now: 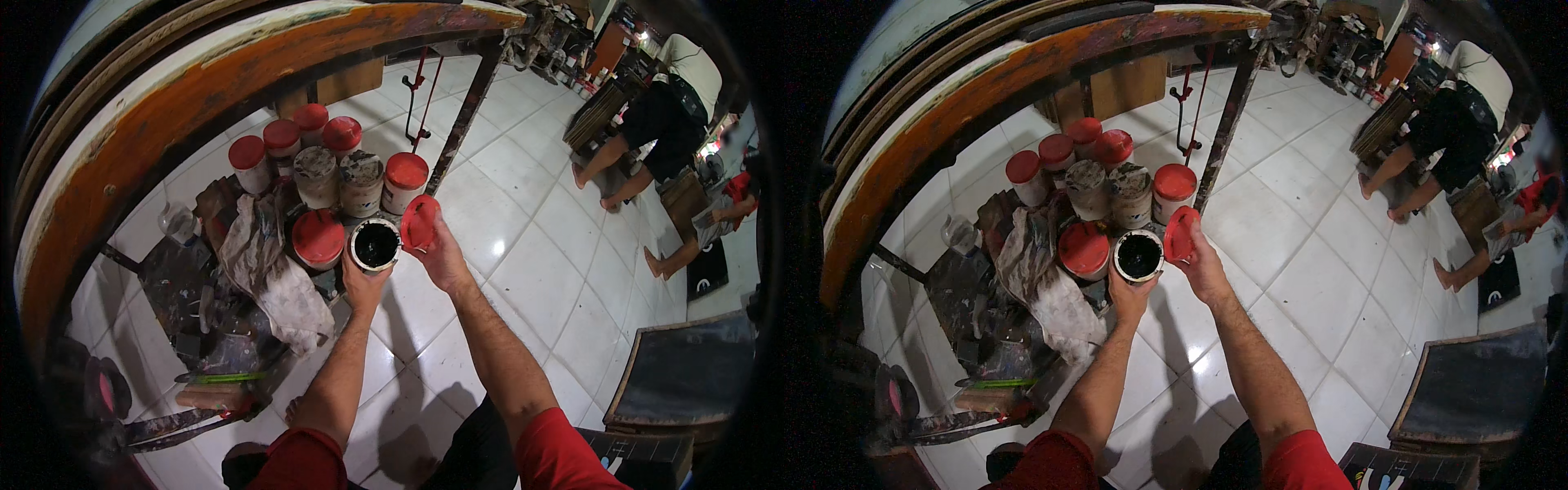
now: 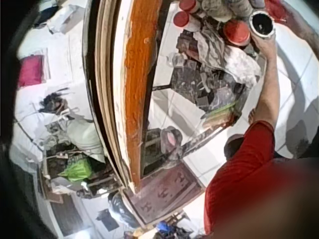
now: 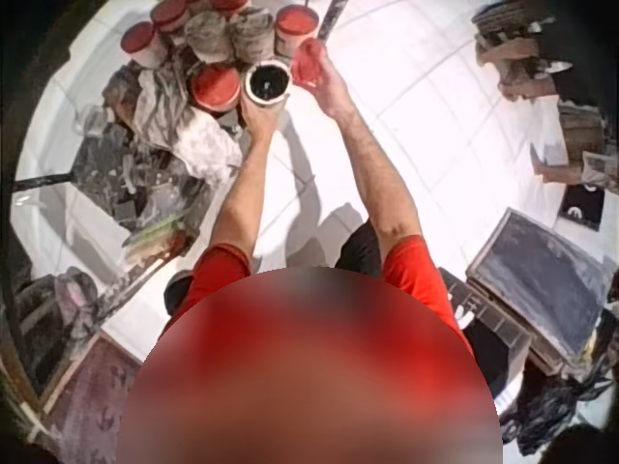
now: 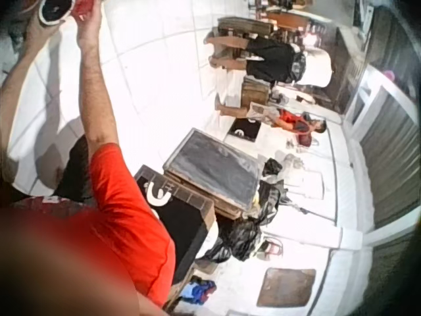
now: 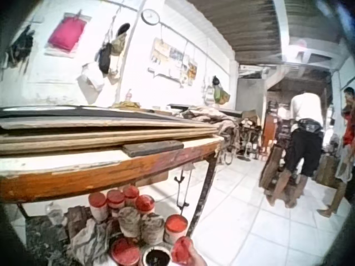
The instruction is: The person aligns a mesh screen over a printed design, secures it with tape, then uses a squeegee to apply ink across the screen. They repeat the inking and wiping steps on the same screen multiple times.
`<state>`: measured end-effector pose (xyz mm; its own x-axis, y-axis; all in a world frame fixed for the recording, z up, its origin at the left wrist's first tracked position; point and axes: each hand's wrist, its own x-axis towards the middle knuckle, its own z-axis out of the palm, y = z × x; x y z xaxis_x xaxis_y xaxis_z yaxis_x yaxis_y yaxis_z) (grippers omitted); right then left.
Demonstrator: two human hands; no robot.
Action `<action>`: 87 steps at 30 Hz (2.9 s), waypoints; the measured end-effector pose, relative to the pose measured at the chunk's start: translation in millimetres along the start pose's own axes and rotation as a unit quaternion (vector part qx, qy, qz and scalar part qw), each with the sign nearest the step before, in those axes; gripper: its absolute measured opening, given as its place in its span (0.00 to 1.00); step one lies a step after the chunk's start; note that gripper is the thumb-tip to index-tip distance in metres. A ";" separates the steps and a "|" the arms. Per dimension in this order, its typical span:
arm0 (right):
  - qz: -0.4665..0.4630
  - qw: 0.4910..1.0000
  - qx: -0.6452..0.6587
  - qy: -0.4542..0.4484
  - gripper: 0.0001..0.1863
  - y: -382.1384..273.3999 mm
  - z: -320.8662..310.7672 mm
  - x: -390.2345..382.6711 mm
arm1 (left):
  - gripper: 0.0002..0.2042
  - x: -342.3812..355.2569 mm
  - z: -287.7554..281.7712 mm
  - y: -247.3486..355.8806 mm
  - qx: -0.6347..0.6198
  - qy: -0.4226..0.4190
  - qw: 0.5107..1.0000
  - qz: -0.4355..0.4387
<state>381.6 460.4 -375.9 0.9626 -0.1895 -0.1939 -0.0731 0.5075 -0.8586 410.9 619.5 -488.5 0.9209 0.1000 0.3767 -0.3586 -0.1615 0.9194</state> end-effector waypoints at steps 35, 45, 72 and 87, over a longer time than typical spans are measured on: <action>0.046 0.944 0.318 0.077 0.52 15.0 -18.9 -153.8 | 0.34 -79.6 -140.3 248.2 0.003 0.049 0.933 0.356; -0.180 0.974 0.136 0.000 0.57 -64.6 -12.4 -208.9 | 0.39 -86.8 -102.9 217.1 0.076 -0.088 0.957 0.267; -0.345 0.806 -0.479 0.033 0.48 26.5 27.6 -16.5 | 0.52 -58.6 -49.7 71.6 0.121 -0.037 0.991 0.044; -0.214 0.764 -0.609 -0.001 0.57 45.8 31.3 66.7 | 0.44 -109.0 -60.6 57.7 0.115 -0.185 0.971 -0.101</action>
<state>450.6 497.3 -413.3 0.9667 -0.1175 0.2274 0.0602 -0.7591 -0.6481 280.5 658.8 -469.6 0.9759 -0.2005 0.0867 -0.1614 -0.3946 0.9046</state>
